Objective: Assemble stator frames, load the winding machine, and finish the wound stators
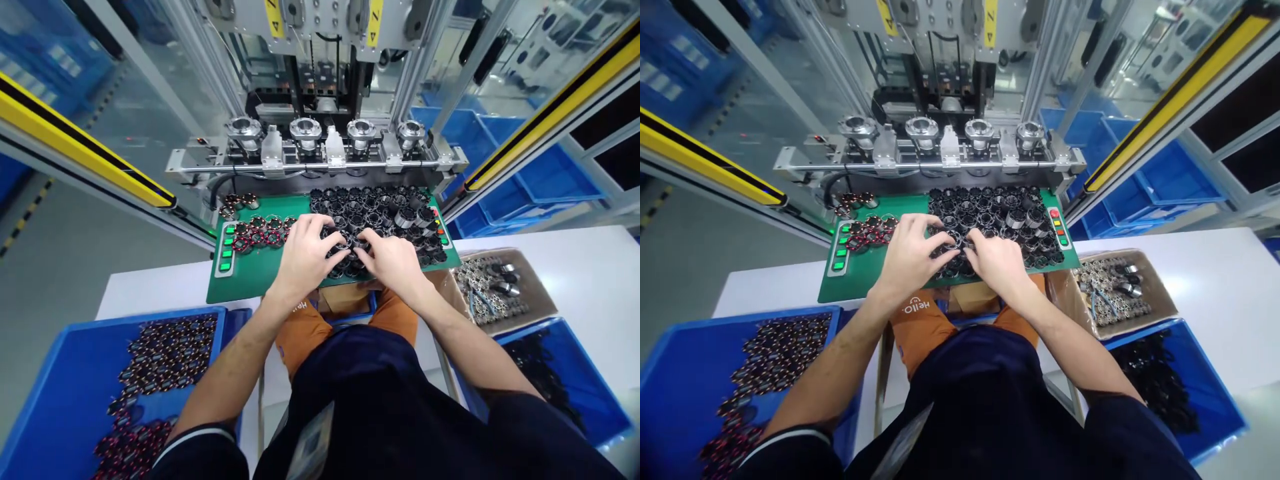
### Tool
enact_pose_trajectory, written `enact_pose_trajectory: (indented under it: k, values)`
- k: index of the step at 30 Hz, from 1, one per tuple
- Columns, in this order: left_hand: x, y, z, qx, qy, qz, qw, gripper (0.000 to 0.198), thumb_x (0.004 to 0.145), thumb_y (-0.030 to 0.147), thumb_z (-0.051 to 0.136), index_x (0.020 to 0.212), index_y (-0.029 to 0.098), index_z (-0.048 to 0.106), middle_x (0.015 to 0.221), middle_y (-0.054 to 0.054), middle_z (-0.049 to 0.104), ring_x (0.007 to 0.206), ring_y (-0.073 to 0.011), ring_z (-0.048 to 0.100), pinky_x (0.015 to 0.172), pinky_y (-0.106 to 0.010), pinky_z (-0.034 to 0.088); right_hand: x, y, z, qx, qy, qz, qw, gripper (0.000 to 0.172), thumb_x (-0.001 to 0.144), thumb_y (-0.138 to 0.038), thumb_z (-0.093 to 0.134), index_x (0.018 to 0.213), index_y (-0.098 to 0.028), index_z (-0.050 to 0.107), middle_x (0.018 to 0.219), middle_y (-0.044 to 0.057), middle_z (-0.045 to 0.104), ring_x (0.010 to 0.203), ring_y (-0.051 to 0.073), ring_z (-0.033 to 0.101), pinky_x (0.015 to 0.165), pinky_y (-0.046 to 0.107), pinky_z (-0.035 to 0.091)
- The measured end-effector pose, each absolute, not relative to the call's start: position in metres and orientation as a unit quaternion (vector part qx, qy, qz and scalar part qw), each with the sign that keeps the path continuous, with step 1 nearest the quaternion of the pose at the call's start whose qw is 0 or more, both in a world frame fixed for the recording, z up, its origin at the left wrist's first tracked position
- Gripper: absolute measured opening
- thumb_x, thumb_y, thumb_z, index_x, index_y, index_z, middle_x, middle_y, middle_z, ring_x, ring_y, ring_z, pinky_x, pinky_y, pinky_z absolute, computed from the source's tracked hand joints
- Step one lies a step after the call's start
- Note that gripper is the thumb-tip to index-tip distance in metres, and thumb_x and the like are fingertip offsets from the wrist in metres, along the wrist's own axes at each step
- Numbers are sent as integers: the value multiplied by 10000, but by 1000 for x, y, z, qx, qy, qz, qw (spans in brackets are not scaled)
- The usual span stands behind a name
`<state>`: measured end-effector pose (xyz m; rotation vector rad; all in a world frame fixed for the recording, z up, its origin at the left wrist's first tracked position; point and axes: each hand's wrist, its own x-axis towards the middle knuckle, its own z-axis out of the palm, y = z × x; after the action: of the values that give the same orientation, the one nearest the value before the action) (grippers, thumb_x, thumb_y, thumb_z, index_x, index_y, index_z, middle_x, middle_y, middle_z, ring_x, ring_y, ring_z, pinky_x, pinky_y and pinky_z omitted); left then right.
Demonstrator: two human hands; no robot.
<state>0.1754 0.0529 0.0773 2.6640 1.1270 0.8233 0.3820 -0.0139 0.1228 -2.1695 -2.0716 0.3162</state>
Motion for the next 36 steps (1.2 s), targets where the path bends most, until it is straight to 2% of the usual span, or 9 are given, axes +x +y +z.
enact_pose_trajectory:
  k: [5,8,10,13,16,18,25,32,36]
  values:
    - [153,36,73,794,406,401,207,143,1143,432,846,1174,297,885,1408,-93,870,1216,-291,835,1097,-518,759,418,-43,155,-664,-720,104,174,162,1199,-414,811,1301,-311,884,1020,34,893,885,250,847,819,368,610]
    - [116,21,66,634,459,521,341,219,900,450,971,1017,309,850,1229,-15,915,903,-231,877,732,-391,801,474,-85,173,-603,-713,3,357,157,1108,-497,939,1164,-365,874,1220,68,851,1091,300,844,941,474,696]
    - [90,12,65,563,500,556,352,227,739,406,996,826,327,802,978,61,888,747,-212,839,582,-348,756,517,-111,173,-628,-680,-36,378,173,1104,-494,938,1130,-367,823,1392,87,853,1283,352,843,1078,572,716]
    - [63,3,70,541,541,541,349,233,683,306,973,840,443,870,774,145,795,542,-155,699,480,-302,671,571,-135,151,-703,-613,-19,361,248,1111,-539,907,1220,-362,771,1403,82,878,1104,322,877,972,547,758]
    - [56,0,72,557,598,483,314,582,654,397,1031,1149,684,926,993,213,876,647,-205,750,540,-404,706,605,-138,111,-753,-536,-3,383,627,980,-683,993,1441,-319,771,1271,99,880,831,273,807,803,501,740]
    - [59,4,63,580,631,436,274,553,697,527,1029,1200,727,915,997,213,882,703,-253,779,616,-496,731,616,-132,80,-777,-496,-6,388,729,927,-754,990,1426,-254,813,1133,96,858,773,258,760,786,491,718]
    - [65,29,22,653,652,317,220,243,783,672,940,1010,632,867,607,172,700,570,-269,745,644,-492,687,622,-120,9,-811,-452,33,370,615,978,-773,871,1240,-216,874,893,46,762,735,260,721,795,470,702]
    - [53,28,4,666,647,292,227,290,839,644,937,1076,506,845,792,102,830,739,-317,824,797,-558,745,629,-116,4,-798,-469,63,373,623,972,-759,864,1253,-203,875,924,71,801,750,270,735,826,472,687]
    - [45,27,-2,619,644,346,287,505,692,590,1028,1105,475,760,1063,91,905,926,-367,893,1006,-679,771,636,-115,10,-792,-477,53,377,596,925,-772,916,1172,-234,846,981,90,854,842,302,787,889,502,706]
